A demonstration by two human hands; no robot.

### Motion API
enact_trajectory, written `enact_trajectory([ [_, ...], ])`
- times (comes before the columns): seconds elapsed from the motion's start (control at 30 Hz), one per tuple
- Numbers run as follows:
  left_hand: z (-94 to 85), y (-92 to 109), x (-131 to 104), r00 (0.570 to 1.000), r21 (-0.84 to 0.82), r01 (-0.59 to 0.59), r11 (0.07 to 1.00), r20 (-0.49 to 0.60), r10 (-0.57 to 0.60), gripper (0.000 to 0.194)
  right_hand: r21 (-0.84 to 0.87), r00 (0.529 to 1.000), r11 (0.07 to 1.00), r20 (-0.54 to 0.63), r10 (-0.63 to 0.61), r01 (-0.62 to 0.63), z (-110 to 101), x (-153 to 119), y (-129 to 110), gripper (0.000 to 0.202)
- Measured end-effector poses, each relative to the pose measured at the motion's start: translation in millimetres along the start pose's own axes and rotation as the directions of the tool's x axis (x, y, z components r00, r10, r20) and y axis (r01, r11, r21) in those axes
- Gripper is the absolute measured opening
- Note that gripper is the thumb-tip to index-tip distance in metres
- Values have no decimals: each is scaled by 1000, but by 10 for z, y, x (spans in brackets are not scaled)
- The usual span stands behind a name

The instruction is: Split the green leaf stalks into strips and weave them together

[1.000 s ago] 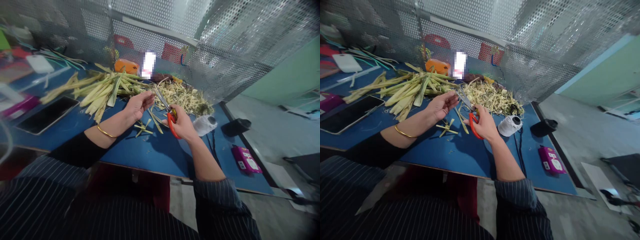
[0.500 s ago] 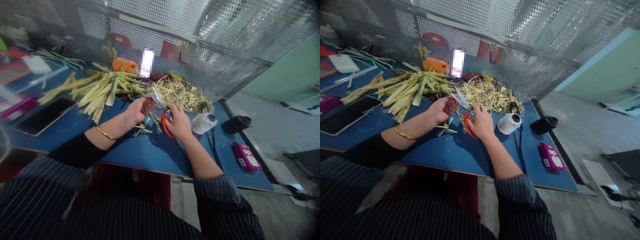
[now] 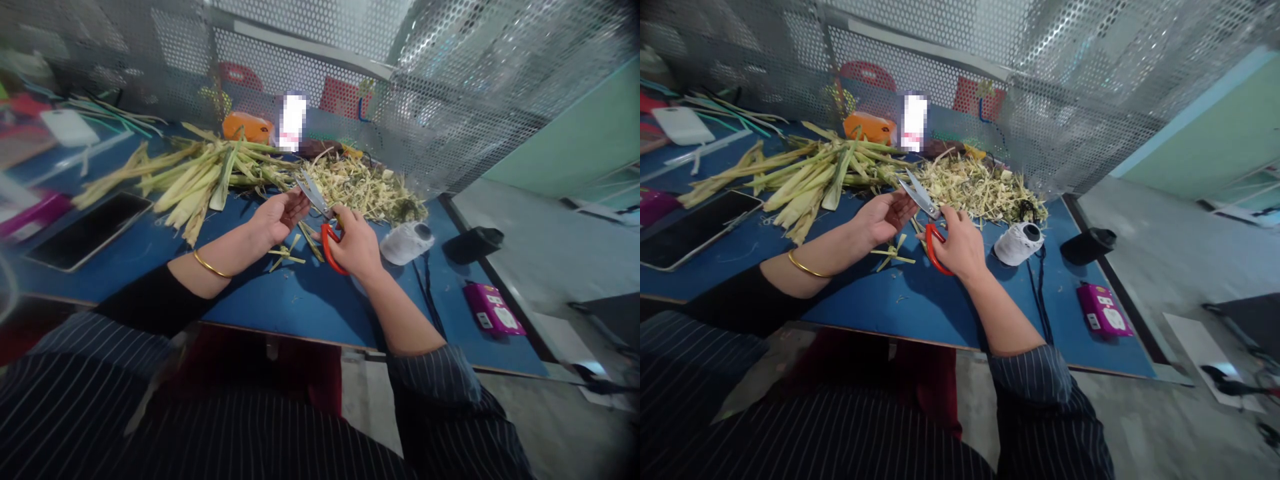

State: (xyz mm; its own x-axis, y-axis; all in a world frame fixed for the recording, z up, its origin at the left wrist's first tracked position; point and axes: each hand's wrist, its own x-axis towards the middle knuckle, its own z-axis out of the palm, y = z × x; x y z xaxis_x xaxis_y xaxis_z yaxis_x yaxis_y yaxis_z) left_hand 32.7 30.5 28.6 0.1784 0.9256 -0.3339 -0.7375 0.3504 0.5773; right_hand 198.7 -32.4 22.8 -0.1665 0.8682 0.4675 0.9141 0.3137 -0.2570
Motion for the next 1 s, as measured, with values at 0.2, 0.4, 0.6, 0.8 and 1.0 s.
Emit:
enact_trajectory([
  [0.2, 5, -1, -8, 1000, -10, 1, 1000, 13, -1, 12, -7, 1000, 1000, 1, 4, -4, 9, -4, -7, 56],
  [0.4, 27, -4, -22, 1000, -33, 23, 999, -15, -23, 13, -38, 1000, 999, 11, 12, -12, -6, -8, -23, 54],
  [0.6, 21, 4, -10, 1000, -16, 20, 1000, 10, -20, 12, -100, 999, 994, 18, 35, -33, -15, -16, -43, 41],
  [0.8, -9, 6, 48, 1000, 31, 14, 999, 17, -14, 12, -57, 996, 996, 65, 65, -62, -13, -17, -78, 38],
  [1.0, -24, 86, 37, 991, 156, -130, 979, 41, 125, 8, -114, 973, 966, -6, 232, -231, -77, 50, 101, 44],
])
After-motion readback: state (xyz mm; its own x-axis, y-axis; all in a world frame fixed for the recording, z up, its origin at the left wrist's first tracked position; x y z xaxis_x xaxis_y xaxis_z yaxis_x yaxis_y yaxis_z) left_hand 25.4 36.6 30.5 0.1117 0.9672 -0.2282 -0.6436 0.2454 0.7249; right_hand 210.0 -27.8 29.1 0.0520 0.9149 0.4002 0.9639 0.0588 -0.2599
